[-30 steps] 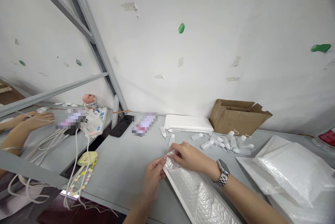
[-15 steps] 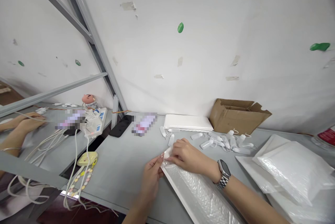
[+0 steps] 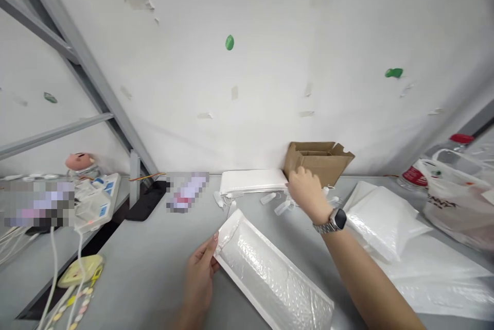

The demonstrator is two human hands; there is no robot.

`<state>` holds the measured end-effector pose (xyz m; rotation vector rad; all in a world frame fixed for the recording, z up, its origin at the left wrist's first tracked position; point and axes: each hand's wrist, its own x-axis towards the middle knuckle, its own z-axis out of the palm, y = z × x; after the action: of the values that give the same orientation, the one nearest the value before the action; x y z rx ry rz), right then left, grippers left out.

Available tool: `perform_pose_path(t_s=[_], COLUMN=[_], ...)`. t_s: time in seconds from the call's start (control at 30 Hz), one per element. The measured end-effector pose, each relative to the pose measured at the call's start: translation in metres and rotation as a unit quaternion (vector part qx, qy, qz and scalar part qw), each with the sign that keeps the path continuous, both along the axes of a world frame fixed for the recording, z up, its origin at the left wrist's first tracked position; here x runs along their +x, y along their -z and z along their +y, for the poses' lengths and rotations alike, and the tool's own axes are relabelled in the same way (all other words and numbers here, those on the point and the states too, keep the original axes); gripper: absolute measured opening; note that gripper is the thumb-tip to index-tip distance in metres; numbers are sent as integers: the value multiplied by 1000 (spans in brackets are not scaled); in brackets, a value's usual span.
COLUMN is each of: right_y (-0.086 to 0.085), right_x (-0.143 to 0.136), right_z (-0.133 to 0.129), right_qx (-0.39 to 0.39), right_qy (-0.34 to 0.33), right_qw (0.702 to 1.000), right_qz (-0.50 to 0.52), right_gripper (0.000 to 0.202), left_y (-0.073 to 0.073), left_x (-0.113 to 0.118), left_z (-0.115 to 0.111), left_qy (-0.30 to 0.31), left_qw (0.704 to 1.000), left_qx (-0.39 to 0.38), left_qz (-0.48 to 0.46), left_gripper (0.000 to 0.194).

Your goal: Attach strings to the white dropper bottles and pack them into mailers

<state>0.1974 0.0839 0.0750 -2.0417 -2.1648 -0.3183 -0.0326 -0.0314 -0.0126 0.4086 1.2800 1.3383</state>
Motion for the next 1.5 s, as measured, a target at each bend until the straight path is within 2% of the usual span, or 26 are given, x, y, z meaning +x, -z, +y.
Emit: perform_pose_path(t_s=[0.07, 0.17, 0.33, 0.43, 0.53, 0.63, 0.73, 0.8, 0.87, 1.0, 1.2, 1.5], right_y=[0, 5, 22, 21, 7, -6, -1, 11, 24, 37, 30, 40], right_x=[21, 41, 43, 35, 19, -9, -43, -63, -76, -81, -73, -80], right_z=[5, 12, 28, 34, 26, 3, -22, -34, -38, -36, -37, -40], right_qx=[8, -9, -78, -93, -91, -100, -89, -53, -40, -59, -12, -65], right_qy=[65, 112, 95, 56, -8, -126, -318, -391, -424, -419, -387, -394], right_qw=[998, 994, 991, 989, 985, 962, 873, 838, 817, 789, 776, 811], right_qz=[-4, 4, 57, 100, 146, 222, 360, 376, 388, 445, 498, 427], right_gripper=[25, 29, 25, 19, 19, 23, 17, 16, 15, 14, 16, 16], left_y=[2, 3, -1, -2, -1, 0, 1, 2, 3, 4, 3, -1], left_x=[-1, 0, 1, 1, 2, 3, 5, 6, 6, 6, 6, 5], left_z=[1, 2, 0, -2, -2, -1, -1, -2, -3, -2, 0, -2], left_qy=[1, -3, -2, 3, 12, 20, 30, 39, 53, 60, 49, 63], left_qw=[1000, 1000, 1000, 1000, 1000, 999, 999, 998, 997, 996, 998, 996], left_qx=[-3, -5, -11, -3, 6, 10, 19, 29, 45, 57, 32, 56], left_qz=[3, 4, 7, 11, 23, 29, 36, 44, 45, 29, 13, -2], left_gripper=[34, 29, 30, 34, 37, 40, 40, 39, 38, 37, 39, 38])
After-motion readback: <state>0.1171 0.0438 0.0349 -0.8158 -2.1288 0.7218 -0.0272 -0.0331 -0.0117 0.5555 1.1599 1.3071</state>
